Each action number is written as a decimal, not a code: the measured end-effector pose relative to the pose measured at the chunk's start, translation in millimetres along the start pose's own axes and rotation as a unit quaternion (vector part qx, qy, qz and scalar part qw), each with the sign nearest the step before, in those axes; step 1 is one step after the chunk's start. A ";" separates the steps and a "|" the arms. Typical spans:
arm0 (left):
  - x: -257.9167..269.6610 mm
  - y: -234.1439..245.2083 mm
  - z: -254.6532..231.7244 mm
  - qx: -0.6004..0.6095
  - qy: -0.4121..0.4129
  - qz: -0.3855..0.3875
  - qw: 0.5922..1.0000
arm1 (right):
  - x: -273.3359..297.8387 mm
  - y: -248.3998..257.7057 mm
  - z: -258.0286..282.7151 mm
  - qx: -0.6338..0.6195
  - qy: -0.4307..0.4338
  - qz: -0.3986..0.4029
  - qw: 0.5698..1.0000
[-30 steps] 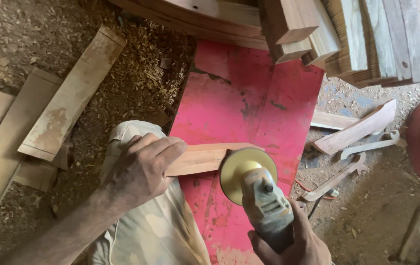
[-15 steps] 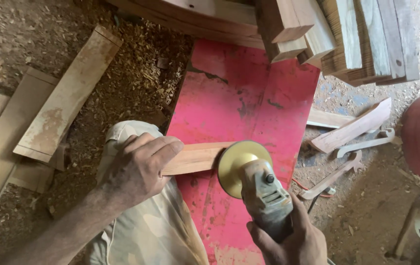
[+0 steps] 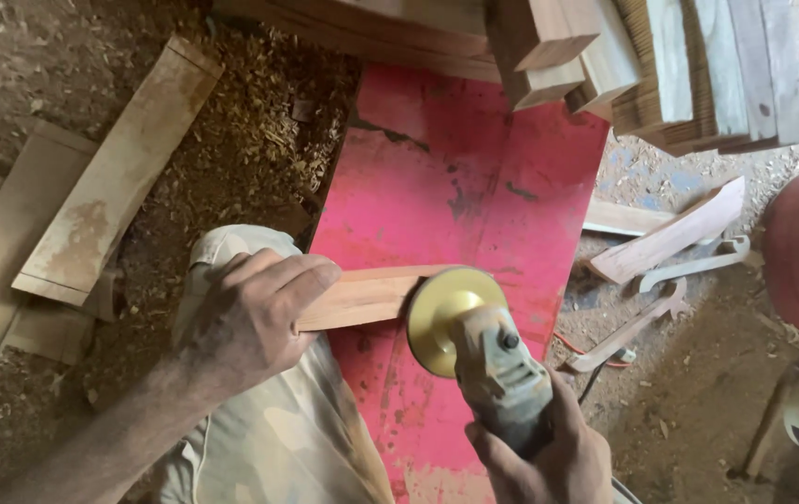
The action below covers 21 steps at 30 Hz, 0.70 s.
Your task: Use an angle grinder with a sanding disc to sand wooden furniture components.
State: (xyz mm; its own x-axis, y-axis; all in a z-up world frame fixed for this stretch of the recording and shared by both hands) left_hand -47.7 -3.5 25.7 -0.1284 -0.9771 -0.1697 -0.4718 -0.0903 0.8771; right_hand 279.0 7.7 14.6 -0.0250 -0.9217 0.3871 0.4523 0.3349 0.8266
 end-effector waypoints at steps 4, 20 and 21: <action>-4.1 2.0 1.3 -0.016 0.029 0.036 0.999 | -1.7 -2.9 5.0 -0.060 0.043 0.024 0.997; -78.7 60.5 -53.5 0.134 -0.113 -0.022 0.984 | 26.0 50.5 -79.8 -0.155 -0.035 -0.093 0.983; -81.8 61.3 -58.2 0.129 -0.121 -0.023 0.984 | 30.4 53.2 -73.8 -0.162 -0.033 -0.101 0.981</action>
State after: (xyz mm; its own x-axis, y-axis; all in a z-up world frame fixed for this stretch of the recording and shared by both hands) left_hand -15.4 59.7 119.5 -0.2910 -0.8953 -0.3372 -0.6839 -0.0517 0.7278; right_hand 368.1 -16.9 40.1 -0.1963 -0.9444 0.2636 0.6916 0.0572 0.7200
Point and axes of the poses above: each hand's wrist, its own x-axis away from the middle knuckle, its own y-axis out of the back of the hand, z = x × y, the point moved 9 cm from there along -x, towards the middle knuckle, and after that the axes turned 1 degree about -y, right-handed, at the moved point
